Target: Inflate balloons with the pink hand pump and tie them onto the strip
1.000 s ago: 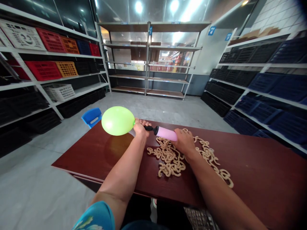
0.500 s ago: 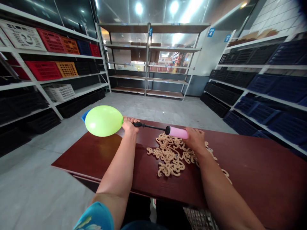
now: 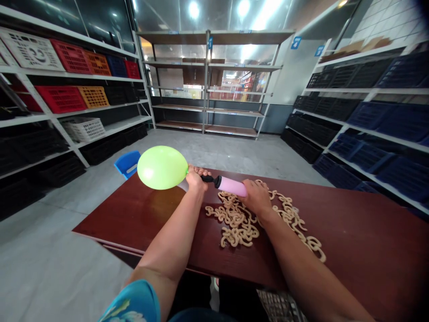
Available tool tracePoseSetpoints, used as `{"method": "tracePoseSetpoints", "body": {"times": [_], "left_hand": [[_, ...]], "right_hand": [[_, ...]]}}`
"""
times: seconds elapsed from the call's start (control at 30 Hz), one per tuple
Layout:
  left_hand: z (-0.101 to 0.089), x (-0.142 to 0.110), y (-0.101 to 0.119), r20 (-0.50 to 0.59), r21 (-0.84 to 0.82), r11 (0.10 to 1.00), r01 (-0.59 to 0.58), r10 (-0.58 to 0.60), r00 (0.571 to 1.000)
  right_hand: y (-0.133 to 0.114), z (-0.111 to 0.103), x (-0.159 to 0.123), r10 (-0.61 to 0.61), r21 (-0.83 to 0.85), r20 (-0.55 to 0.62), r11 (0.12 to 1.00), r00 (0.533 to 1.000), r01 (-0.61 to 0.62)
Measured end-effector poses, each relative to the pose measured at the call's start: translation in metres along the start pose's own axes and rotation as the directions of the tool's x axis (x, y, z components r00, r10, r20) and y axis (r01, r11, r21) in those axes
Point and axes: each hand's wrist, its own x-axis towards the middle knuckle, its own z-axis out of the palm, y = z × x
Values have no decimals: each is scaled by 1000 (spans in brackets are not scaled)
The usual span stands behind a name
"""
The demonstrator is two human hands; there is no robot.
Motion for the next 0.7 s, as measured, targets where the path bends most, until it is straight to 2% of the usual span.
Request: {"method": "tracePoseSetpoints", "body": {"times": [0.1, 0.27, 0.4, 0.5, 0.7], "left_hand": [[-2, 7, 9, -15, 2, 1000, -7, 7, 1000], [-9, 21, 32, -92, -18, 999, -50, 48, 995], [-13, 26, 36, -147, 0, 998, -67, 67, 987], [-11, 25, 29, -154, 26, 998, -63, 67, 986], [-3, 11, 8, -158, 69, 998, 8, 3, 987]], "right_hand": [[7, 2, 1, 16, 17, 8, 1000, 1000, -16], [40, 7, -3, 97, -3, 45, 995, 994, -97], [55, 10, -7, 150, -28, 83, 989, 985, -148], [46, 8, -7, 120, -36, 105, 992, 987, -117], [6, -1, -2, 16, -22, 97, 1000, 995, -14]]}}
